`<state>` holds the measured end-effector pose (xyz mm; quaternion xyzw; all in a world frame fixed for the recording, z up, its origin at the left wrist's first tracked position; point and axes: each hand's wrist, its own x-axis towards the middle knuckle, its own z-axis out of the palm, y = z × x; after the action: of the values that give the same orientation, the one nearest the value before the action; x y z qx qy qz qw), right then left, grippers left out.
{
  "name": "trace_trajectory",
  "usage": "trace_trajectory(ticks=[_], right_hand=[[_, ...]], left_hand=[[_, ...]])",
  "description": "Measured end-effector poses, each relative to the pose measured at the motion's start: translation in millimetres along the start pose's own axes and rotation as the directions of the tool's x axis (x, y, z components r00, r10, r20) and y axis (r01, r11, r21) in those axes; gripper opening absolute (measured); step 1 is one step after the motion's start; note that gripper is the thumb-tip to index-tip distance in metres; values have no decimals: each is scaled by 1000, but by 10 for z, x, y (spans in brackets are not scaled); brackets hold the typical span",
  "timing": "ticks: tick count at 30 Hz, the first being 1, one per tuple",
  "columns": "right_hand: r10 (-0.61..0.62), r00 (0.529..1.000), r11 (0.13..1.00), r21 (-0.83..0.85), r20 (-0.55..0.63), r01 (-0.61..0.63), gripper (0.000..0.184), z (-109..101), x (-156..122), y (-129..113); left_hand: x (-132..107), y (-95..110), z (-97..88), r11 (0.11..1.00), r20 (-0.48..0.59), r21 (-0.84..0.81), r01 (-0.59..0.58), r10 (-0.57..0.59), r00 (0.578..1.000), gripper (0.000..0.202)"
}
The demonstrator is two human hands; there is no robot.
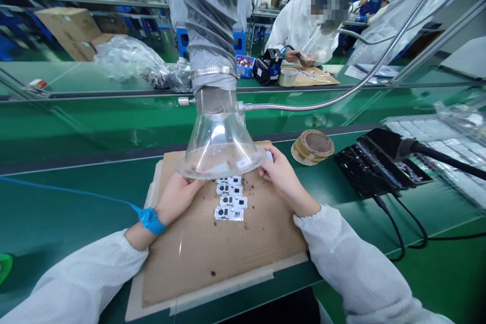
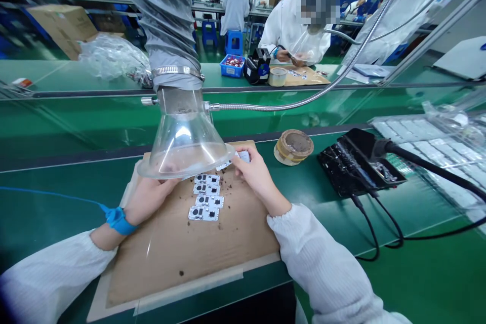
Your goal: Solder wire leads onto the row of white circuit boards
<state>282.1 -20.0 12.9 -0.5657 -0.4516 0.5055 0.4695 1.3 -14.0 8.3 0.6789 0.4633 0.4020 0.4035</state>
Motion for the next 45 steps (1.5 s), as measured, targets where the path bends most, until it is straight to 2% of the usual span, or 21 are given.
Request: trace_trajectory(ticks=[2,4,7,10,13,18,21,25,32,37,39,41,45], right_hand=[[-78,991,992,-111,-106,66,43,-81,58,24],[-188,970,958,-247,-156,146,41,-115,88,58],[-345,928,882,-387,-138,270,33,-87,97,118],[-415,906,834,-432,-80,344,25,-30,102,178],[-420,906,822,-445,-52,355,24,-7,123,231],[-375,927,818,-460,30,346,29,-23,140,259],[-324,946,838,-463,3,288,30,-28,127,241],[-274,961,844,-483,-19,231,29,-21,113,231],[-428,895,722,-548,127,423,33,-57,128,277],[-414,896,733,-523,163,434,39,-31,100,251],[-393,901,754,-497,183,430,36,22,66,241],[-377,897,766,-468,230,441,29,87,26,246],[-381,845,733,-434,375,523,24,167,-46,260]], left_hand=[[61,8,-28,997,10,72,-37,36,999,30],[107,-5,-18,993,52,114,-31,25,998,32],[165,-30,21,990,178,139,-14,-11,984,34],[223,-16,29,994,304,106,-19,-15,952,31],[251,6,4,997,357,75,-9,-18,934,33],[214,-39,-15,995,308,98,-16,-15,951,41],[194,-50,-11,993,282,115,-31,-3,959,41],[187,-14,-15,988,301,149,-40,-7,953,40],[149,-34,-10,995,343,101,3,-38,939,45],[123,-87,-33,993,446,107,47,-90,890,53],[121,-78,-57,997,423,59,42,-63,904,50],[123,-53,-77,1000,336,-11,7,-3,942,44],[138,6,-69,995,145,-98,-28,42,989,35]])
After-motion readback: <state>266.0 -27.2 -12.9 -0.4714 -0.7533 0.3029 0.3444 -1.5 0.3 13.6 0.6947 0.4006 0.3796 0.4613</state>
